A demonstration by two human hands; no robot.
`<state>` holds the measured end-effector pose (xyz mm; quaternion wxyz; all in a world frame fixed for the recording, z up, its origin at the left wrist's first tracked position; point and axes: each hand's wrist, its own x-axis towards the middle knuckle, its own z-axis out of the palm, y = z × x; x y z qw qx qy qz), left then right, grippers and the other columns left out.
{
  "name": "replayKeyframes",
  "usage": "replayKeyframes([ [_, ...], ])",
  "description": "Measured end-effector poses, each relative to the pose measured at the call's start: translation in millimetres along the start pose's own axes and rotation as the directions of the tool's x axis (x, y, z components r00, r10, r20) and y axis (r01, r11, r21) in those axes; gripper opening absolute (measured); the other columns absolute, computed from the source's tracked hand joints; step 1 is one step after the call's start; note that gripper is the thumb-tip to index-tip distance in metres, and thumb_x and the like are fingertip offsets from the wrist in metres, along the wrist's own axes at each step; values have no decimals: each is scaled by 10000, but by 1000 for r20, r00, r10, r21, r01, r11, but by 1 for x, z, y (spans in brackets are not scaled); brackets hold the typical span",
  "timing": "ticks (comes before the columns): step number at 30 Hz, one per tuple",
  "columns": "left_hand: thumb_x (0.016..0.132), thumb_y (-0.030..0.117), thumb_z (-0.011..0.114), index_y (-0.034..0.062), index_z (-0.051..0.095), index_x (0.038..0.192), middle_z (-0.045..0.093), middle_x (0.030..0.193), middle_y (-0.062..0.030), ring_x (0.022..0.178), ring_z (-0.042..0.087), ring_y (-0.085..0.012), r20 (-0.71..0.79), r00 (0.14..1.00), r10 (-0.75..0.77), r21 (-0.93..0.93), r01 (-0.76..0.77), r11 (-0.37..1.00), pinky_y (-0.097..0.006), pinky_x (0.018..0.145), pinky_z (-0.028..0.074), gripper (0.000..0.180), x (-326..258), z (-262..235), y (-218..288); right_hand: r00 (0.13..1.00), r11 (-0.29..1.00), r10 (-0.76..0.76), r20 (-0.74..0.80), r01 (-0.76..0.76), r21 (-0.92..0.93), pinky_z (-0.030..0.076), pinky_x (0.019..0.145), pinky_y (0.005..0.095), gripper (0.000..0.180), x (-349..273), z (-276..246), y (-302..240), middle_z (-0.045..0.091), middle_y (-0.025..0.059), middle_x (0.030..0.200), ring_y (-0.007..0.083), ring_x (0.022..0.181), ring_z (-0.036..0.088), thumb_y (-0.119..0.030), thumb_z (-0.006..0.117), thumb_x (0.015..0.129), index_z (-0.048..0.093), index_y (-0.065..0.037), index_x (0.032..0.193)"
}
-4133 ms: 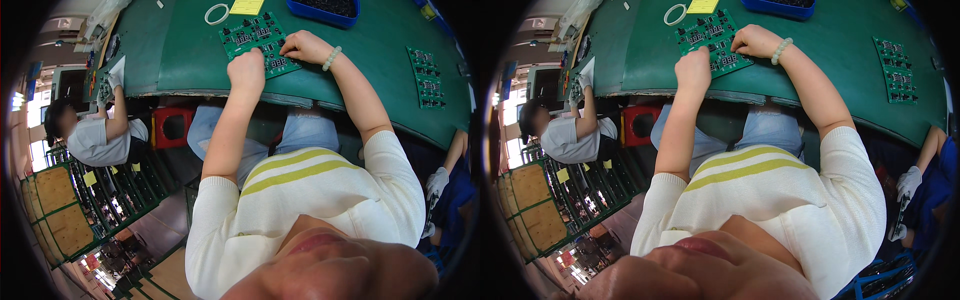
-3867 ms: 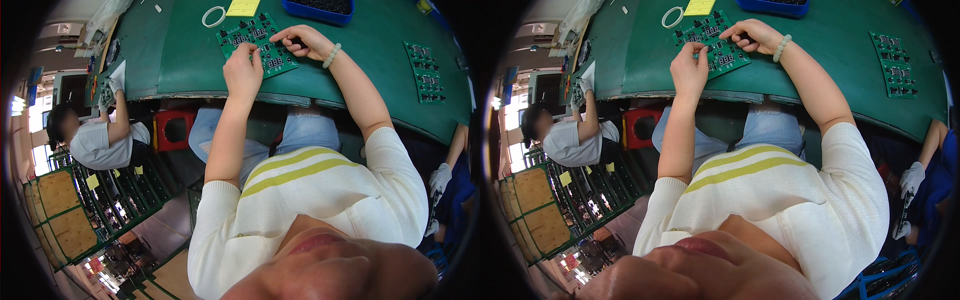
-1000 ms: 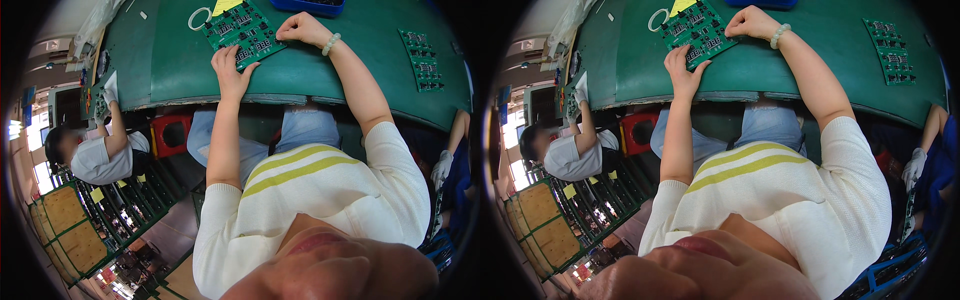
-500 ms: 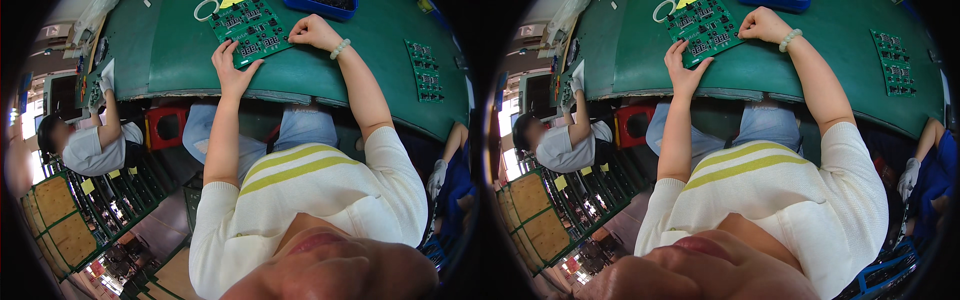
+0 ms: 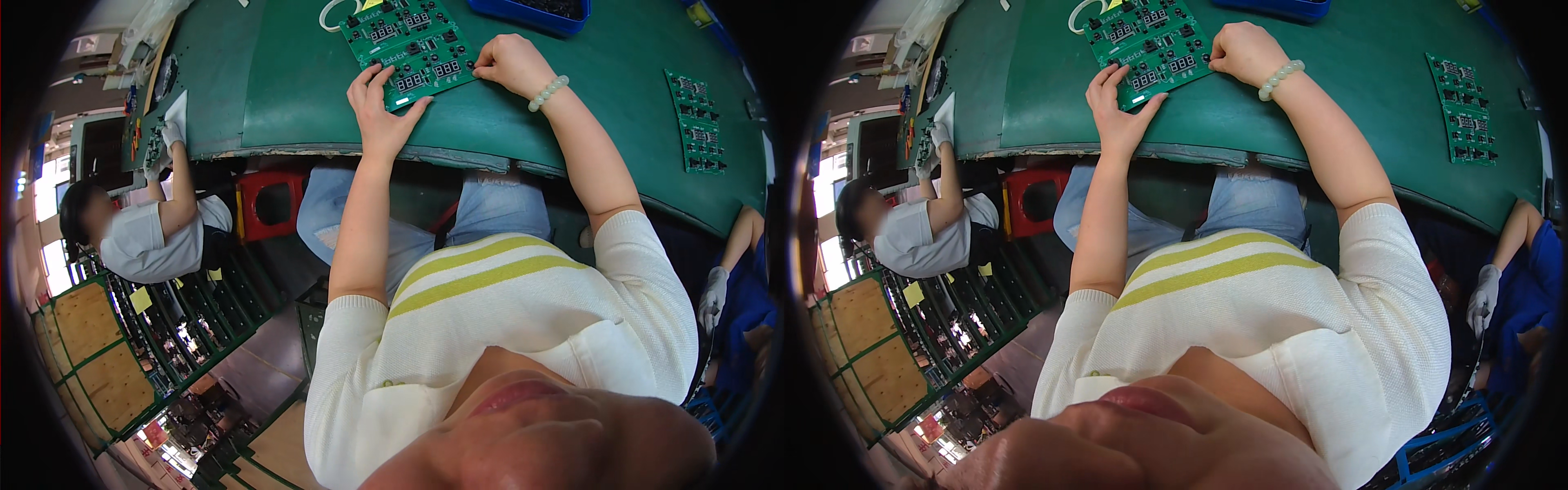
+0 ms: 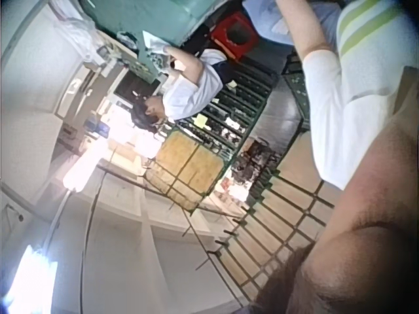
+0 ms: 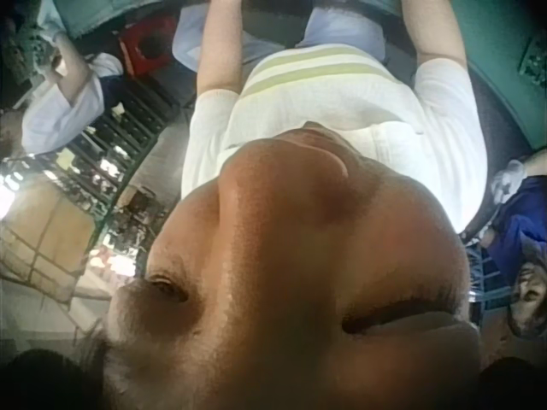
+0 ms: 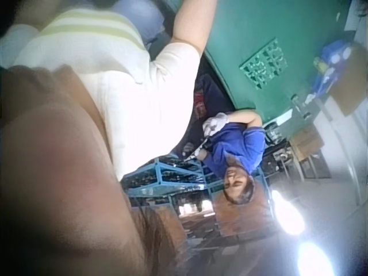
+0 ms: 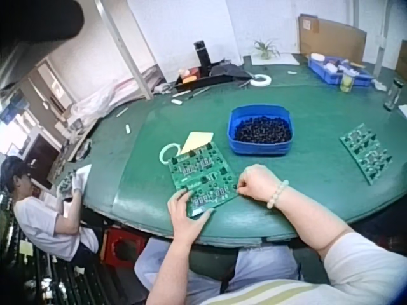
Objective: The person assembles electronic circuit boards by hand, inserting small black components into the green PCBs. They pick components from a blue bin and place them into the board, occasionally adjusting the board's position on the green workbench.
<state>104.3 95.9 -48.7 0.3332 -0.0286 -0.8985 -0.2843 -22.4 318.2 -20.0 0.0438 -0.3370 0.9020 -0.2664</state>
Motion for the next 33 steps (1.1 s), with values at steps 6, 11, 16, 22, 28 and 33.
replayKeyframes([
  [6, 700, 186, 804, 83, 609, 1124, 579, 1127, -88, 1083, 515, -280, -127, 985, 117, 92, -106, 990, -388, 943, 349, 478, -1, -3, 17, 958, 229, 141, 250, -277, 933, 423, 497, 235, 279, 4, -11, 7, 554, 16, 703, 123, 578, 497, -246, 647, 891, 649, 31, 920],
  [11, 737, 184, 757, 123, 669, 1028, 576, 971, -30, 979, 522, -229, -97, 976, 193, 67, -187, 980, -387, 885, 311, 310, -11, 12, 71, 832, -743, 33, 554, -350, 571, 438, 570, 234, 278, 4, 8, -23, 524, 154, 957, 175, 761, 489, -139, 453, 962, 513, 96, 1098],
  [16, 769, 200, 740, 125, 693, 1039, 572, 941, -21, 950, 516, -216, -48, 986, 157, 72, -154, 985, -374, 853, 304, 285, -3, 15, 92, 871, -728, -81, 485, -384, 567, 514, 942, 403, 309, -5, 23, -28, 539, 245, 1166, 321, 1112, 569, -162, 402, 997, 494, 77, 1168],
  [22, 811, 193, 709, 140, 714, 1023, 567, 871, -3, 873, 517, -199, 13, 999, 42, 96, -43, 994, -363, 804, 305, 218, 3, 22, 98, 837, -695, 71, 542, -348, 629, 501, 955, 396, 282, -8, 12, -49, 545, 229, 1148, 302, 1094, 563, -152, 395, 999, 517, 65, 1131],
  [28, 805, 147, 688, 108, 710, 999, 576, 851, -20, 836, 541, -213, 44, 989, 139, 200, -145, 969, -375, 758, 346, 199, 13, 17, 105, 853, -614, 53, 519, -382, 691, 510, 923, 364, 301, -10, 25, -48, 584, 183, 1069, 251, 991, 599, -143, 368, 992, 538, 70, 1119],
  [33, 769, 75, 659, 49, 695, 983, 602, 881, -69, 831, 568, -257, 184, 954, 236, 190, -270, 944, -388, 727, 429, 218, 10, 15, 107, 834, -612, -3, 552, -439, 658, 502, 906, 353, 307, -11, 34, -42, 618, 148, 1007, 231, 963, 605, -164, 383, 989, 587, 46, 1083],
])
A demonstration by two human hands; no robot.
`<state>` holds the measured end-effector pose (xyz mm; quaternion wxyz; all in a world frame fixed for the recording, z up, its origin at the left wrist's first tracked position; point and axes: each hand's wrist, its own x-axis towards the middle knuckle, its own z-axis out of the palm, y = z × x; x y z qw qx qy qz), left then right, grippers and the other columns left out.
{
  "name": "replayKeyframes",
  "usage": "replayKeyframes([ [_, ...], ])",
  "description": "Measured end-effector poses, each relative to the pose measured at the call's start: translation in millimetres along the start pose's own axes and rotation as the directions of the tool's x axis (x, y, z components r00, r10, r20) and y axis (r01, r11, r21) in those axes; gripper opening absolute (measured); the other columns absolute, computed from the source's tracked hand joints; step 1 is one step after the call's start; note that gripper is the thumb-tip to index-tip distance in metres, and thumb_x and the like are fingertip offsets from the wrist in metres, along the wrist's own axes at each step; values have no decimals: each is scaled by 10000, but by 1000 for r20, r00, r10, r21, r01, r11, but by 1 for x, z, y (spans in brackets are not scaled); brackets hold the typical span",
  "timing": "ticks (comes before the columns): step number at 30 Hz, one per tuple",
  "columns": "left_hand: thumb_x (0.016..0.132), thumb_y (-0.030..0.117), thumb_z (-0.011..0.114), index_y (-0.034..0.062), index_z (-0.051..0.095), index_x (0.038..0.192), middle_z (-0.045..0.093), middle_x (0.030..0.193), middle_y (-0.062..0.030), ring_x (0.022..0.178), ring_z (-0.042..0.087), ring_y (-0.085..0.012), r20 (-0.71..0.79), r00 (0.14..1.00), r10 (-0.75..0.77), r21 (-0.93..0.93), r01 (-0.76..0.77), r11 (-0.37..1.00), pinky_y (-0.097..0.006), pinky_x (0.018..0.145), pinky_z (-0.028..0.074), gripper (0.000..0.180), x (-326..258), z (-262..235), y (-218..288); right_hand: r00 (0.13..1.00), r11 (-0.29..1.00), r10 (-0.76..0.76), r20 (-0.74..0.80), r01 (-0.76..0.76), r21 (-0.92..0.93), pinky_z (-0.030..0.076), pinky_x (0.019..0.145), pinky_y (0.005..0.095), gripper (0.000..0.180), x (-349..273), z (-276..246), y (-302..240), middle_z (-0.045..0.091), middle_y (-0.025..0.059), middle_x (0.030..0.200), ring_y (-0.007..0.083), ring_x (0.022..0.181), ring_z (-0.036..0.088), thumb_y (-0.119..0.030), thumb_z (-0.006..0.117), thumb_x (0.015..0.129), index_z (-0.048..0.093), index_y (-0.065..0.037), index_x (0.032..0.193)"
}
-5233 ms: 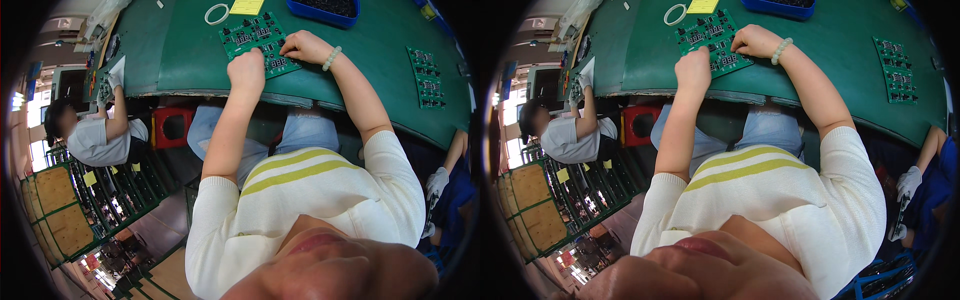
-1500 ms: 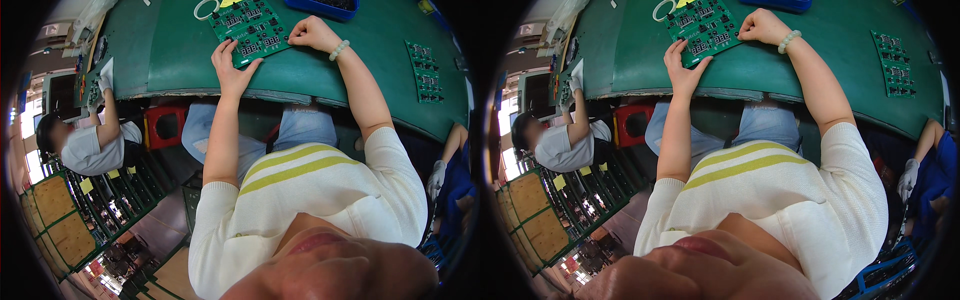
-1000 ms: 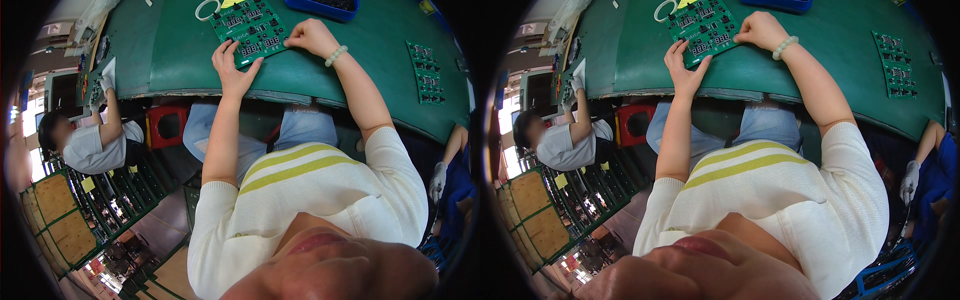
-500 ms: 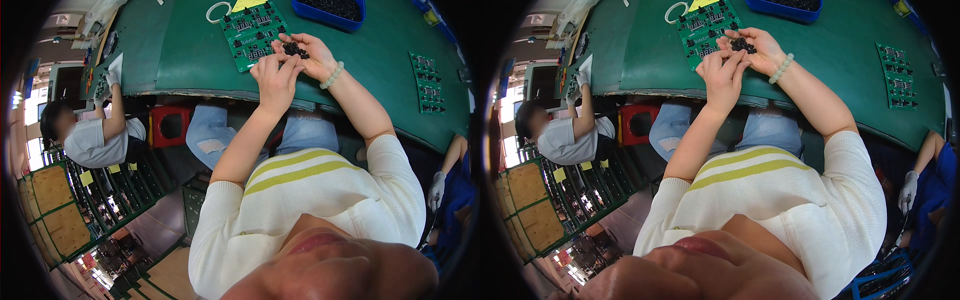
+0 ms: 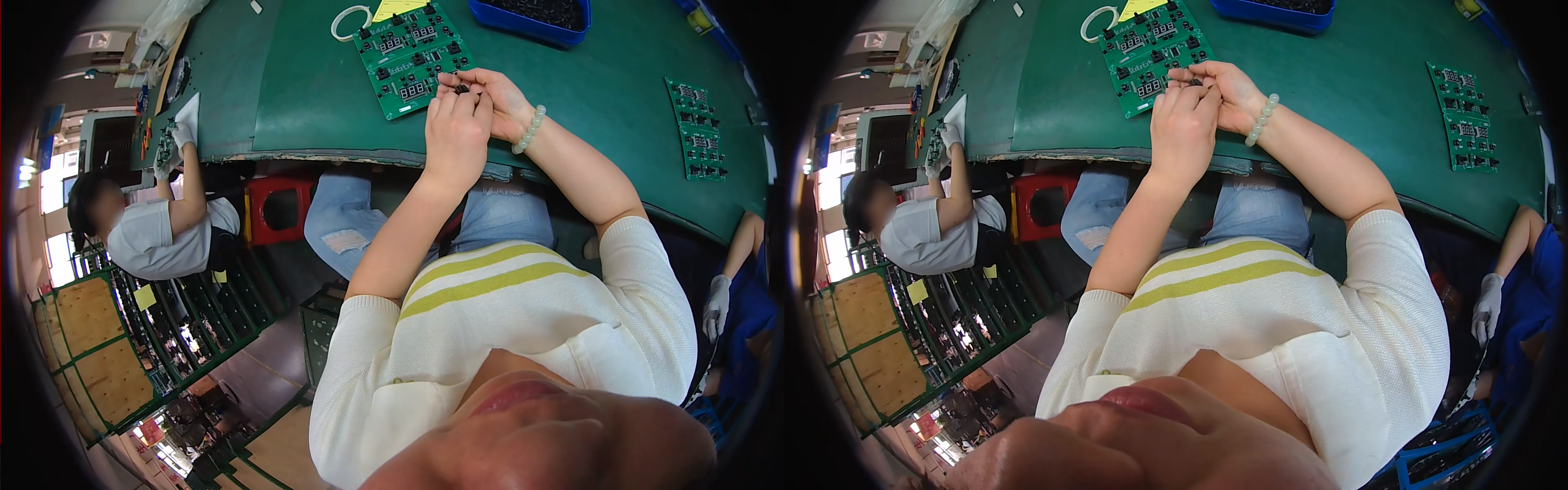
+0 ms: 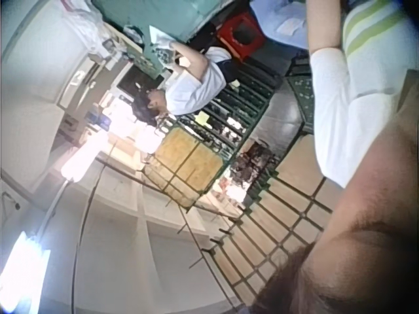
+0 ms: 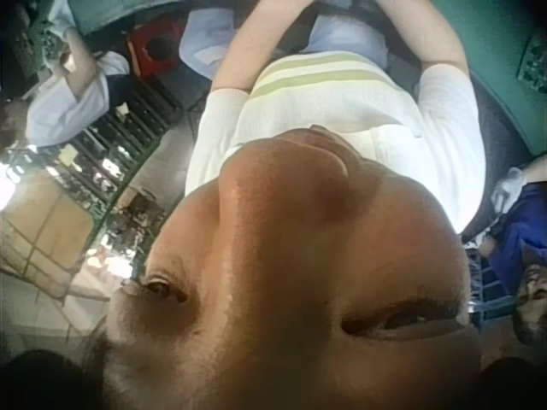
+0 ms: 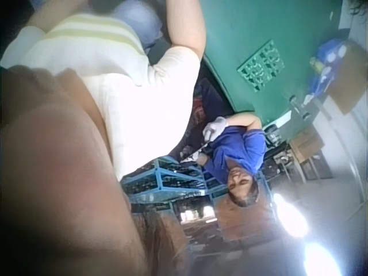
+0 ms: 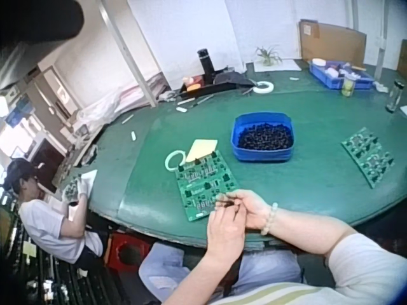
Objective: The person assembles electronic circuit boards by hand, inserting small black components into the green PCBs. They pick components from a blue bin and place them into the board, occasionally adjusting the board's position on the green workbench.
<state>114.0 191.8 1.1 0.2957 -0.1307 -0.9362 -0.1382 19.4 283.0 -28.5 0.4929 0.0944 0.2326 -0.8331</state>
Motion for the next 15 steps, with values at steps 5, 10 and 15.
replayKeyframes([
  [5, 755, -12, 630, 8, 669, 986, 616, 889, -118, 878, 596, -308, 9, 1000, -22, -111, 23, 994, -409, 794, 492, 236, 0, -9, 3, 999, 998, 20, 47, -22, 57, 501, 903, 353, 312, 2, -3, 1, 618, 147, 997, 226, 956, 600, -179, 396, 989, 587, 50, 1081],
  [10, 783, -43, 648, 4, 664, 1005, 670, 949, -131, 856, 647, -306, -205, 974, -101, -240, 50, 969, -374, 784, 524, 227, 4, -9, -5, 997, 996, -38, -64, 43, 73, 508, 918, 355, 282, -4, 9, 0, 611, 141, 1004, 204, 964, 600, -151, 409, 991, 564, 61, 1093],
  [15, 827, -4, 668, 9, 678, 992, 704, 888, -114, 771, 684, -216, -149, 967, -208, -338, 148, 929, -307, 677, 543, 166, 8, -10, -21, 1000, 996, -21, 3, 20, 85, 519, 928, 401, 248, -5, 10, 2, 595, 157, 1033, 233, 962, 608, -119, 405, 980, 515, 77, 1085],
])
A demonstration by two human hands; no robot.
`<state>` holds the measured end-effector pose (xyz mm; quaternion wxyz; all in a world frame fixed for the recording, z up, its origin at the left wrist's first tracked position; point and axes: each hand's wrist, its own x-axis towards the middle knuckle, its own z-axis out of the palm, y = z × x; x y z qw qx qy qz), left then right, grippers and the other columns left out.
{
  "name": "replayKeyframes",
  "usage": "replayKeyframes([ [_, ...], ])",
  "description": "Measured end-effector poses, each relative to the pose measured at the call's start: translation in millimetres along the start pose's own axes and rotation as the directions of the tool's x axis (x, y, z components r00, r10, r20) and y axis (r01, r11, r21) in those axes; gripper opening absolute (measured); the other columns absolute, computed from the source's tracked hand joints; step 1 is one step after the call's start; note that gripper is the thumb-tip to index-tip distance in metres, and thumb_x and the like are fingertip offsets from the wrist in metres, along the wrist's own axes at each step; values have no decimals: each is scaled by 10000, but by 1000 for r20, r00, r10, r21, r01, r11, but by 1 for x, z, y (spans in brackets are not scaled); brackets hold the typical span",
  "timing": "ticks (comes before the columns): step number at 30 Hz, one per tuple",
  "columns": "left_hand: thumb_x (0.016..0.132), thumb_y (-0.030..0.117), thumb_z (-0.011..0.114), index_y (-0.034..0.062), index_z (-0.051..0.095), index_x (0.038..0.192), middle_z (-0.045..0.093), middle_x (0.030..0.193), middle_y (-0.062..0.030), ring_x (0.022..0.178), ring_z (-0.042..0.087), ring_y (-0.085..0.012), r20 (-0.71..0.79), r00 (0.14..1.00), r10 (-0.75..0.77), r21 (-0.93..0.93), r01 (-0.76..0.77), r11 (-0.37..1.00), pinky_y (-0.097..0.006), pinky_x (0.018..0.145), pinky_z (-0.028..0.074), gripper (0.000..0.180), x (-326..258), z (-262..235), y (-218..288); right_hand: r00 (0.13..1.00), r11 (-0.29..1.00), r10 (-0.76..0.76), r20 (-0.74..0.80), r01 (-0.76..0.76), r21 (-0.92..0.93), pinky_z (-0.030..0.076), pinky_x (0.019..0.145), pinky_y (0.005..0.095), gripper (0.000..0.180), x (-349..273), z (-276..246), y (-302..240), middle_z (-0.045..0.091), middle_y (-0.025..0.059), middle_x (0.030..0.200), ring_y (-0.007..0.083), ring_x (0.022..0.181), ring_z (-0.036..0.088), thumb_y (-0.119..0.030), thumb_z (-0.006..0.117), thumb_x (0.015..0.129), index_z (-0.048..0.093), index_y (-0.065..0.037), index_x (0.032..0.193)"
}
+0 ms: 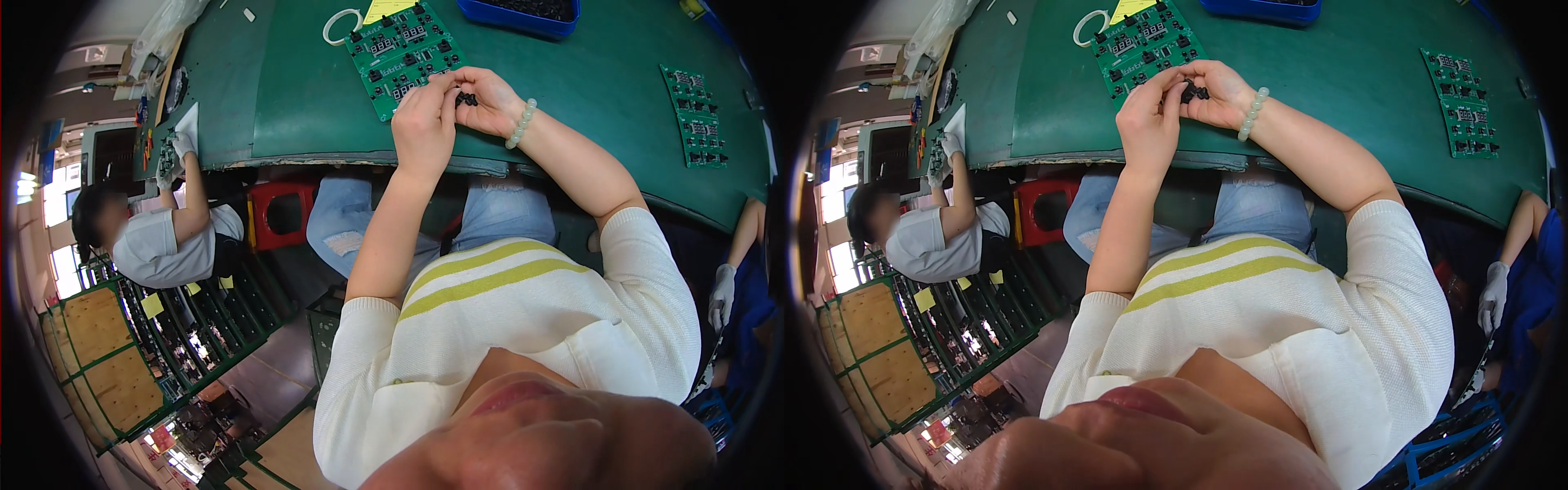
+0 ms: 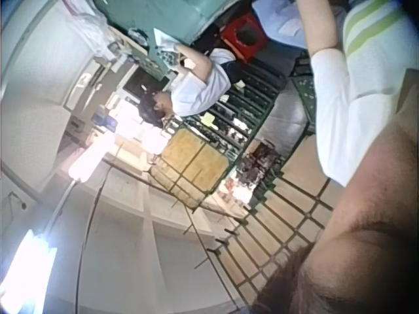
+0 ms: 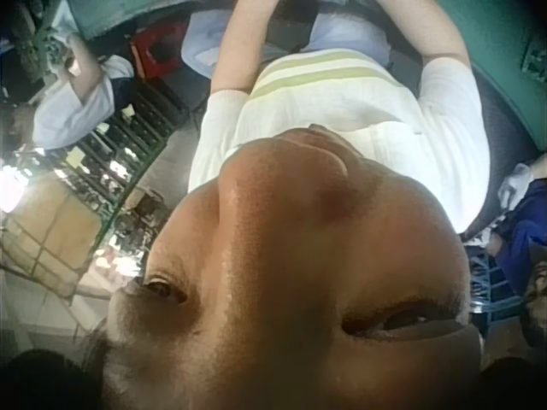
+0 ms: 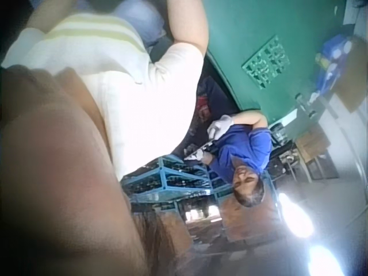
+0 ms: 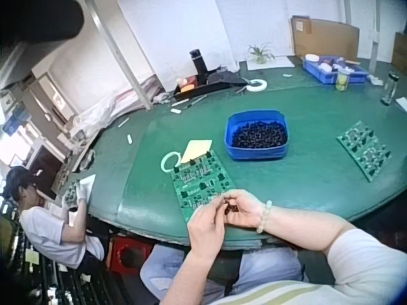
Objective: The person assembles electronic circuit boards by hand, inserting small black components into the green PCBs. They pick components from a blue bin and place them into the board, occasionally adjusting the board's position on the green workbench.
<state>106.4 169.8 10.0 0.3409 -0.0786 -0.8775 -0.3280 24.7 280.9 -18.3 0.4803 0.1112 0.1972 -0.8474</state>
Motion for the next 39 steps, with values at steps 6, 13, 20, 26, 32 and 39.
replayKeyframes([
  [6, 837, -23, 672, -17, 673, 1022, 713, 943, -106, 820, 673, -134, -1, 971, -240, -211, 234, 949, -258, 691, 551, 185, -2, -7, -6, 1000, 1000, 15, 7, -15, 8, 544, 865, 388, 251, 7, -11, 0, 581, 164, 1008, 240, 921, 607, -100, 423, 966, 510, 96, 1095],
  [13, 811, -6, 718, -34, 656, 1002, 714, 923, -103, 800, 647, -96, -52, 871, -489, -306, 452, 838, -223, 719, 515, 203, 1, -23, -27, 991, 986, -36, 132, 57, -155, 497, 644, 250, 260, 7, -14, -27, 604, 102, 940, 133, 782, 566, -76, 533, 939, 562, 68, 1153],
  [20, 757, 28, 751, 28, 683, 944, 720, 822, -52, 731, 611, -139, 46, 980, -191, 70, 188, 980, -275, 692, 504, 199, -8, 4, -48, 959, 895, -274, 75, 283, -344, 459, 588, 179, 282, 6, -13, -47, 607, 113, 1020, 86, 758, 535, -23, 512, 961, 533, 80, 1224],
  [26, 751, 48, 751, 46, 672, 896, 705, 797, -53, 696, 566, -182, 40, 990, -136, 189, 126, 974, -313, 652, 490, 165, -10, 12, -53, 954, 866, -267, 137, 300, -400, 417, 519, 151, 233, 10, -20, -55, 620, 70, 934, 55, 716, 525, -150, 584, 961, 589, 28, 1111],
  [32, 753, 66, 742, 59, 667, 877, 677, 757, -59, 684, 566, -223, 52, 999, -8, 284, -7, 959, -345, 634, 483, 145, -13, 12, -53, 961, 861, -244, 133, 278, -427, 410, 498, 145, 242, 8, -18, -53, 592, 36, 862, 45, 676, 518, -178, 602, 953, 613, 15, 1099],
  [39, 782, 70, 668, 51, 632, 849, 639, 709, -79, 696, 587, -258, 274, 958, 83, 567, -231, 790, -377, 618, 477, 78, -9, 12, -34, 968, 841, -223, 118, 252, -478, 458, 544, 165, 235, 5, -16, -54, 644, 81, 959, 75, 750, 590, -60, 589, 926, 613, 29, 1143],
])
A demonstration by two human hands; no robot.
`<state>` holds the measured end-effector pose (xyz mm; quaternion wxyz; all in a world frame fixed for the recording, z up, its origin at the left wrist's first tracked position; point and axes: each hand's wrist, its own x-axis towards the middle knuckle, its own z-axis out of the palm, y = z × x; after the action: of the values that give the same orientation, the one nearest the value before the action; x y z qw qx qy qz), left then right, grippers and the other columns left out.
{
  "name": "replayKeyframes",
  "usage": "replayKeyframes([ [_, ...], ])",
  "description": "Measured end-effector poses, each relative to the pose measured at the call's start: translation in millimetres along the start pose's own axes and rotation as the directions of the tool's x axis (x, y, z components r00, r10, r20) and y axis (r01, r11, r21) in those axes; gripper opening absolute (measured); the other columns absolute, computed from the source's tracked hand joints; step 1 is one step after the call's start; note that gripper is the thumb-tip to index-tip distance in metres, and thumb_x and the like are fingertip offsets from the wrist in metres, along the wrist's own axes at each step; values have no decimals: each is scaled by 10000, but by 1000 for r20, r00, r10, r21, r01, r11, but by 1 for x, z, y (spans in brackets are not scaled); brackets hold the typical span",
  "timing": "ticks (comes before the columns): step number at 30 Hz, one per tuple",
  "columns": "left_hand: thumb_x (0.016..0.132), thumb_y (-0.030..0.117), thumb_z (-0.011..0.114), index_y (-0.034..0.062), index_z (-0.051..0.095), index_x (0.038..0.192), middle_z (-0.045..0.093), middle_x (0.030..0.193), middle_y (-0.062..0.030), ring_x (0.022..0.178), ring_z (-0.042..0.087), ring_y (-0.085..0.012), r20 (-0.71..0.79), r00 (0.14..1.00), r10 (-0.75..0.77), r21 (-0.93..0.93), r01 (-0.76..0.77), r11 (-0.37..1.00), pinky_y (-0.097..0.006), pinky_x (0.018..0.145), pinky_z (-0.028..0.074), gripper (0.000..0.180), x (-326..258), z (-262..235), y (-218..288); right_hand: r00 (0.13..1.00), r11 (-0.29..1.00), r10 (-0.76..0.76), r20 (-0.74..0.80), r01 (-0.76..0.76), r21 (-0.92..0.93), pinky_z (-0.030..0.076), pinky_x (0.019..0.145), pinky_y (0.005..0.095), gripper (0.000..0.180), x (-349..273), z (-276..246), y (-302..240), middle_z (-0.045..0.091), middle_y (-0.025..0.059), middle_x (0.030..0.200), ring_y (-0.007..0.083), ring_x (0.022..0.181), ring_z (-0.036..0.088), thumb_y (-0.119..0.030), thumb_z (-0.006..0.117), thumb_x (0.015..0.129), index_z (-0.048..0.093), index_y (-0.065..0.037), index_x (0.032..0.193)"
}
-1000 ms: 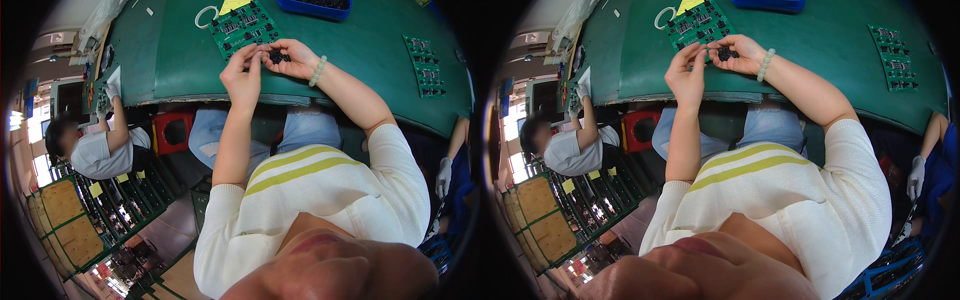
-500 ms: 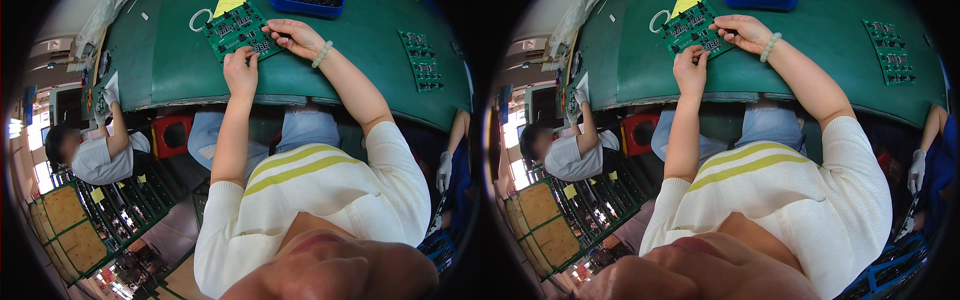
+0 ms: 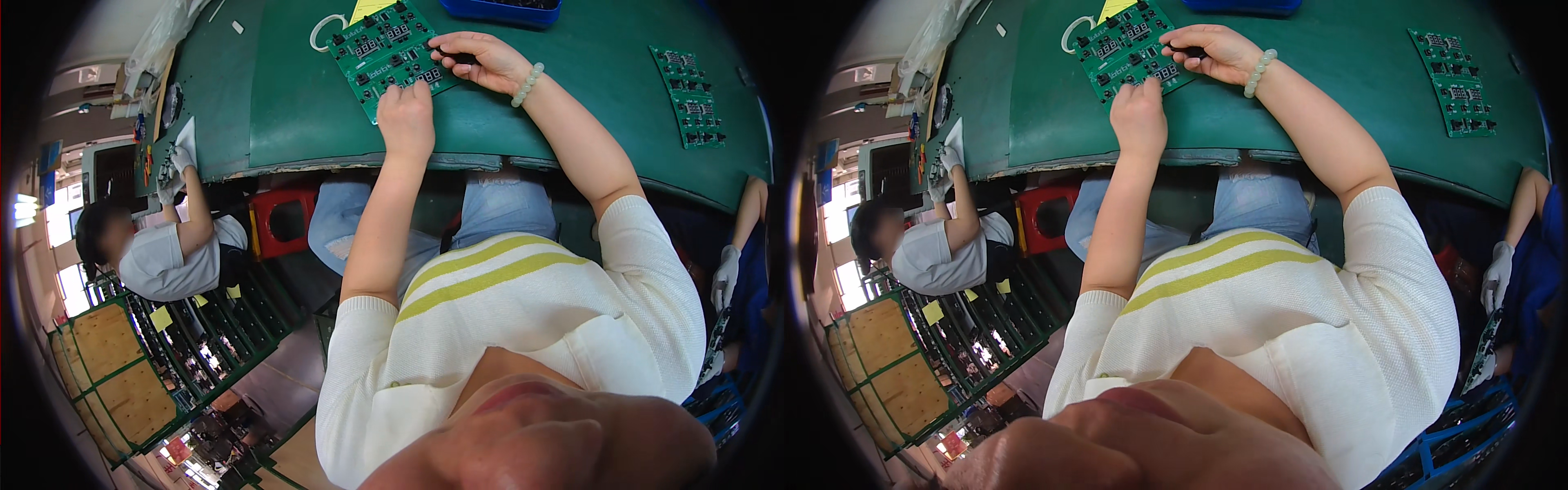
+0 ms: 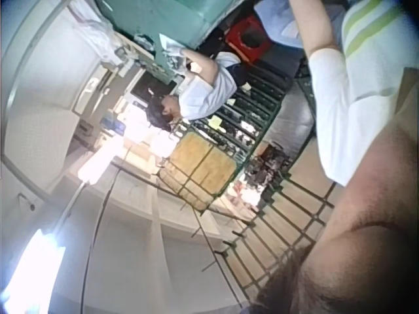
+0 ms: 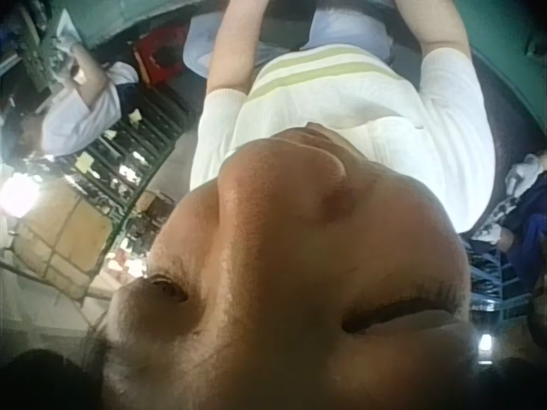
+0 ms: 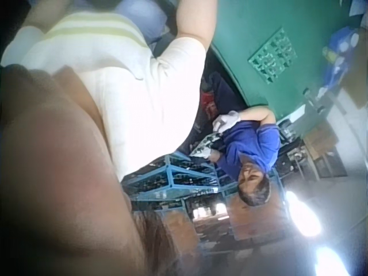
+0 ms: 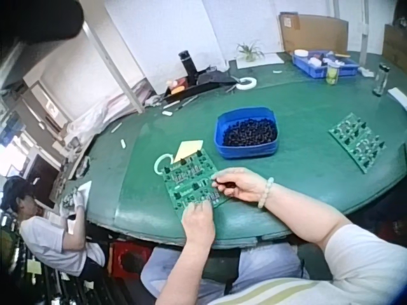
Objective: The person assembles electronic circuit boards by hand, inserting small black components into the green PCBs. They pick components from a blue bin and place them into the board, occasionally adjusting the board's position on the green workbench.
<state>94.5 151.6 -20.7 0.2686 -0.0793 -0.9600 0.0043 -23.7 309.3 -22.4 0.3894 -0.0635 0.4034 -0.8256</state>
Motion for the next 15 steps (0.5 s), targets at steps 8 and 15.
replayKeyframes([
  [8, 802, 25, 650, 22, 635, 913, 624, 814, -110, 772, 598, -267, -250, 962, -112, -286, 37, 958, -360, 651, 485, 112, -6, 4, 1, 1000, 996, -9, -26, 6, -93, 467, 551, 166, 211, 2, -1, 2, 655, 91, 943, 79, 741, 598, -59, 615, 906, 623, 37, 1094],
  [15, 800, 61, 706, 38, 700, 968, 586, 901, -101, 851, 561, -264, -122, 918, -378, -668, 205, 715, -353, 732, 466, 171, 10, -10, 13, 961, 962, 239, 142, -214, -170, 397, 461, 149, 168, 1, 0, 9, 624, 61, 870, 57, 673, 539, -92, 591, 926, 628, 47, 1014],
])
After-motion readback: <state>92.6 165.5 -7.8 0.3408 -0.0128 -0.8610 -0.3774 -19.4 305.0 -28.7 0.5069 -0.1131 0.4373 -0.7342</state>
